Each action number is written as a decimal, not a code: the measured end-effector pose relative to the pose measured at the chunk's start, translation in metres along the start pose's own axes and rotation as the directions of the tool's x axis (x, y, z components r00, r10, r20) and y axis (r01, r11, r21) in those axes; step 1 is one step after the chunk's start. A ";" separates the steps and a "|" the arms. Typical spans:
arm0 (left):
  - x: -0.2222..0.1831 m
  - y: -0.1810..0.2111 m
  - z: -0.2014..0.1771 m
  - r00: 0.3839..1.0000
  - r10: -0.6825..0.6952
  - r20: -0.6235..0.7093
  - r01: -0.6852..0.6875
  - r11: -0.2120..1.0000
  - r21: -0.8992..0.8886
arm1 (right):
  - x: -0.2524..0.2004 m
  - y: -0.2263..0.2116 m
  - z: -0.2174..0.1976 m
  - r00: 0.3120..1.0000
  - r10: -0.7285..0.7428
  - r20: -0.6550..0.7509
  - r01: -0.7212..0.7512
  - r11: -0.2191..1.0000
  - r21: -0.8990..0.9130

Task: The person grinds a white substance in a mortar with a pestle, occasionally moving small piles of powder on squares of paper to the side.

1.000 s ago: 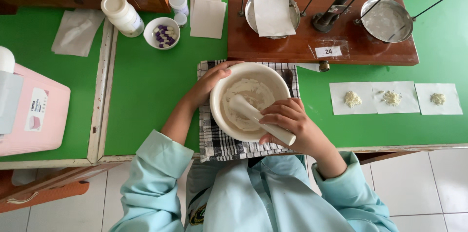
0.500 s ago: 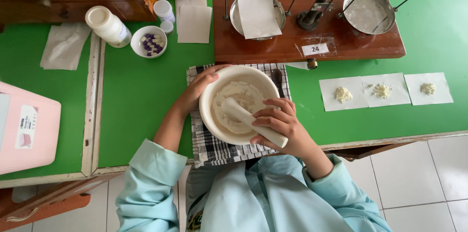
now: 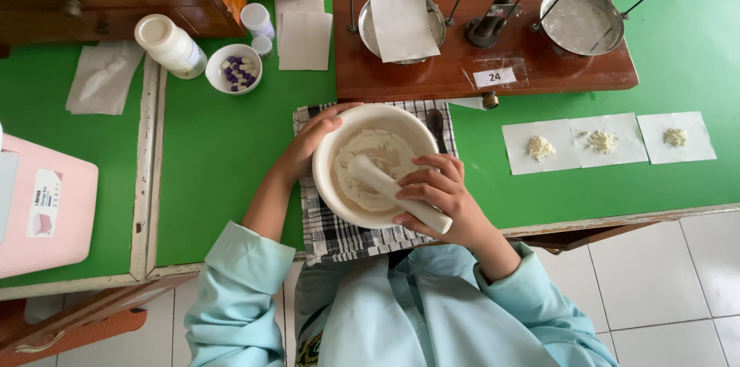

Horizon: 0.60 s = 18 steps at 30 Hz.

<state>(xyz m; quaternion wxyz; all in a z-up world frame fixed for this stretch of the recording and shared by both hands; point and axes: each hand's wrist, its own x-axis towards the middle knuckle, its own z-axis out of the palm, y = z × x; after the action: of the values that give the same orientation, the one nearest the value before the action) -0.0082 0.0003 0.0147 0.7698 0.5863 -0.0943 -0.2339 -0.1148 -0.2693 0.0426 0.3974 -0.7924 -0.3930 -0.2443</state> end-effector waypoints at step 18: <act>-0.002 0.002 0.002 0.999 0.035 0.012 -0.035 0.999 0.017 | -0.011 0.007 0.000 0.999 0.038 -0.002 -0.038 0.997 0.065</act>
<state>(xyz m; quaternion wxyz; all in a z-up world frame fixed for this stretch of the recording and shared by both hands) -0.0104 0.0004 0.0177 0.7683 0.5897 -0.1109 -0.2229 -0.1157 -0.2764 0.0320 0.4279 -0.7861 -0.3851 -0.2250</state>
